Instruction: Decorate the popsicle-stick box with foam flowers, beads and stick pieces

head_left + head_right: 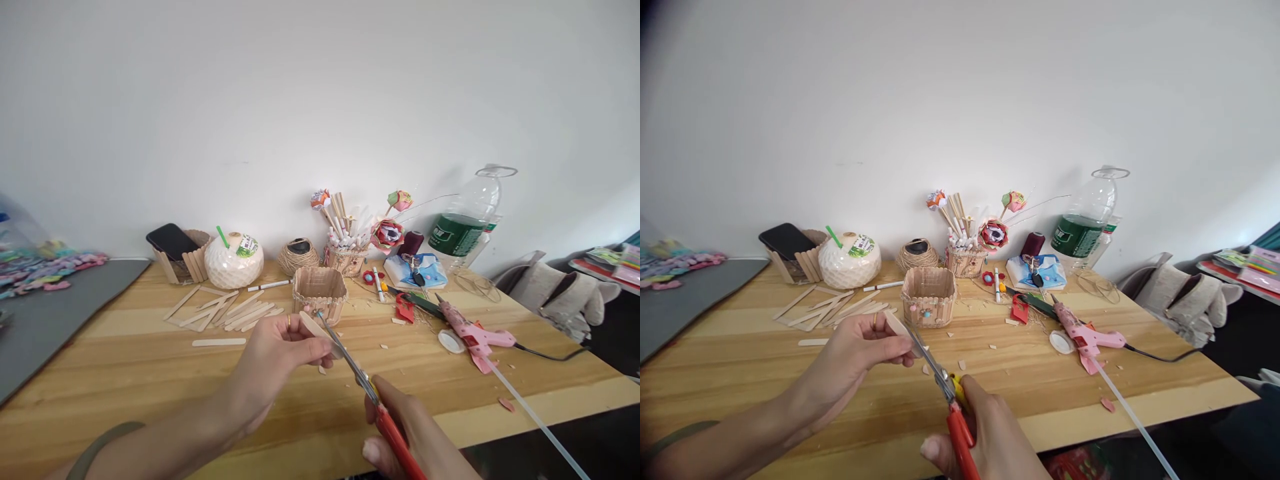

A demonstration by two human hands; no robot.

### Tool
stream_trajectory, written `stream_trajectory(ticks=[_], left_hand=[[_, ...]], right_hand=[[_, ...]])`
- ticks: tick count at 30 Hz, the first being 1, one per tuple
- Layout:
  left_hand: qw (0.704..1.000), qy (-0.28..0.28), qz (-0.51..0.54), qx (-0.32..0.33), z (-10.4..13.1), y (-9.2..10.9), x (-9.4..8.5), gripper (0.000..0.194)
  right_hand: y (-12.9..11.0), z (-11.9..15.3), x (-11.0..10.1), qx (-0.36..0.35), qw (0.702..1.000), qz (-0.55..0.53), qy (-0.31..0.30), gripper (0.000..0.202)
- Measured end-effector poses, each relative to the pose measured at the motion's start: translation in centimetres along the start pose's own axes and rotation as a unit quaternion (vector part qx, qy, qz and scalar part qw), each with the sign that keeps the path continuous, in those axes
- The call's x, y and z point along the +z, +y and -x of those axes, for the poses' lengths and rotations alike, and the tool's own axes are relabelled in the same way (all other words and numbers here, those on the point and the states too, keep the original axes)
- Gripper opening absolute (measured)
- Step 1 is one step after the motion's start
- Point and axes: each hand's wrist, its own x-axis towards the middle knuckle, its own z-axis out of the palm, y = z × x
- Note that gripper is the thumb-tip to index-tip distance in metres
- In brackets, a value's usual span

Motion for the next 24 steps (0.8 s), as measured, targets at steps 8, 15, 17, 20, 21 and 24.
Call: stream_trajectory(ticks=[8, 15, 17, 20, 21, 24], left_hand=[[0.999, -0.007, 0.031, -0.031, -0.1, 0.3, 0.0, 0.012], [0.997, -0.007, 0.059, -0.044, 0.1, -0.8, 0.2, 0.014], [0.997, -0.014, 0.051, -0.054, 0.2, -1.3, 0.3, 0.016], [0.997, -0.026, 0.019, -0.073, 0.3, -1.7, 0.6, 0.016], [0.996, -0.035, 0.002, -0.078, 0.3, -1.9, 0.6, 0.016], [0.989, -0.085, -0.092, -0.074, 0.0, -2.2, 0.4, 0.015]], right_hand=[[2.5, -1.6, -0.3, -0.004, 0.988, -0.155, -0.021, 0.058], [0.5, -2.6, -0.1, 0.002, 0.971, -0.192, 0.141, 0.027], [-0.6, -2.7, 0.2, -0.017, 0.958, -0.226, 0.176, 0.026], [-1.4, -2.9, 0.5, -0.023, 0.948, -0.255, 0.189, 0.024], [-1.5, -2.9, 0.4, -0.023, 0.945, -0.264, 0.189, 0.025], [-1.0, -2.9, 0.1, -0.019, 0.943, -0.276, 0.186, 0.027]])
